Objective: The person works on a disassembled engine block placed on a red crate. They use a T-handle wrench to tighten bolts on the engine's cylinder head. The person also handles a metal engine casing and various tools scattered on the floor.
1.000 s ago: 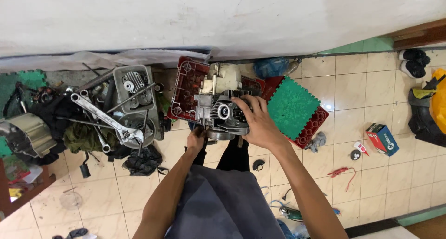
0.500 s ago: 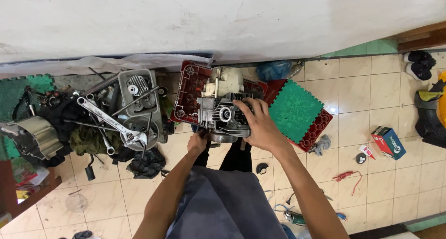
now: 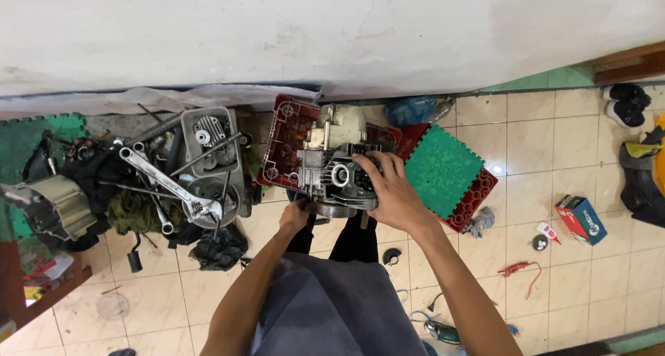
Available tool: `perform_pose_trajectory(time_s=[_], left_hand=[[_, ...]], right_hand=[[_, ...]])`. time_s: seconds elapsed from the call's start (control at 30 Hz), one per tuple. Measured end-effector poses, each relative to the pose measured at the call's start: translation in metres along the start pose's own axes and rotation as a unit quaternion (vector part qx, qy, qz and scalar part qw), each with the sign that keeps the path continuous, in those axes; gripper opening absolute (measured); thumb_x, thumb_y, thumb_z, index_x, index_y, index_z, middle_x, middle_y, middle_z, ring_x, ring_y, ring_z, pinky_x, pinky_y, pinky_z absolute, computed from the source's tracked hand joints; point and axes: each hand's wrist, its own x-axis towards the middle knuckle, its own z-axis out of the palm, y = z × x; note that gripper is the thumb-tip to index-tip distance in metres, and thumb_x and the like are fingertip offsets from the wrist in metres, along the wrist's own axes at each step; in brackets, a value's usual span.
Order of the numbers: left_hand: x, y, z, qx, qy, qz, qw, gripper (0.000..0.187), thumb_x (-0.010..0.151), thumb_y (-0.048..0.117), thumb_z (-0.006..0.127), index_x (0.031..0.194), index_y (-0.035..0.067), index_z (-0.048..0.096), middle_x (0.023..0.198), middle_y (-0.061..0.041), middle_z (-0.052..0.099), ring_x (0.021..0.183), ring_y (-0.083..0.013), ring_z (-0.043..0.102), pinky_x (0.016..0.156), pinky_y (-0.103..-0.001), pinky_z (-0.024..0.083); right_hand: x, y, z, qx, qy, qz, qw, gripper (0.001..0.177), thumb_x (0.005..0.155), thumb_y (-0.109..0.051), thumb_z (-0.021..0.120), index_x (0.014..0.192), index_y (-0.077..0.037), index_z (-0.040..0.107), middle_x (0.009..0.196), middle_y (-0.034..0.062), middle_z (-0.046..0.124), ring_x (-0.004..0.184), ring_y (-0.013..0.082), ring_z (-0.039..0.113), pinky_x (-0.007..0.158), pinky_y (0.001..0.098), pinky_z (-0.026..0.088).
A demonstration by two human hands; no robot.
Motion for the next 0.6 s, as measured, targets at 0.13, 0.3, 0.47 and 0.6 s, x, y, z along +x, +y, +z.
perform_pose_trajectory(time_s=[0.13,0.3,0.47,0.6], left_hand=[[-0.016,-0.032,0.006,0.012,0.043,-0.057,0.997,0.046,0.103,0.057,0.052,0.12,0.02,0.073,0.108,-0.022,0.073,0.104,-0.0437,0.068,0.09,-0.052,0.054],[-0.048,-0.052,-0.026,-0.022,0.158,-0.022,0.987,0.052,0.096,0.056,0.06,0.097,0.007,0.078,0.09,-0.019,0.076,0.089,-0.0424,0.071,0.081,-0.05,0.056],[-0.066,-0.011,-0.061,-0.119,0.121,0.002,0.986,0.05,0.106,0.049,0.051,0.107,0.004,0.073,0.095,-0.017,0.072,0.088,-0.037,0.071,0.081,-0.047,0.055],[-0.107,0.076,-0.094,-0.156,0.195,0.285,0.926,0.053,0.102,0.039,0.059,0.144,0.008,0.05,0.145,-0.018,0.05,0.129,-0.0367,0.052,0.101,-0.045,0.047]], right_hand=[[-0.004,-0.01,-0.009,0.029,-0.027,0.023,0.999,0.111,0.056,-0.012,0.091,0.151,-0.022,0.035,0.149,0.015,0.038,0.139,0.0448,0.032,0.114,0.0557,0.04],[-0.001,-0.01,-0.011,0.037,-0.034,0.044,0.998,0.112,0.056,-0.006,0.092,0.151,-0.026,0.035,0.15,0.0132,0.037,0.142,0.0435,0.029,0.115,0.0548,0.039],[0.001,-0.006,-0.008,0.031,-0.027,0.042,0.998,0.115,0.056,-0.002,0.091,0.152,-0.027,0.035,0.153,0.012,0.035,0.143,0.0426,0.029,0.116,0.0546,0.038],[-0.01,-0.001,0.003,0.031,0.047,-0.006,0.998,0.117,0.053,-0.004,0.091,0.153,-0.025,0.035,0.161,0.0123,0.029,0.148,0.0429,0.026,0.117,0.0567,0.036]])
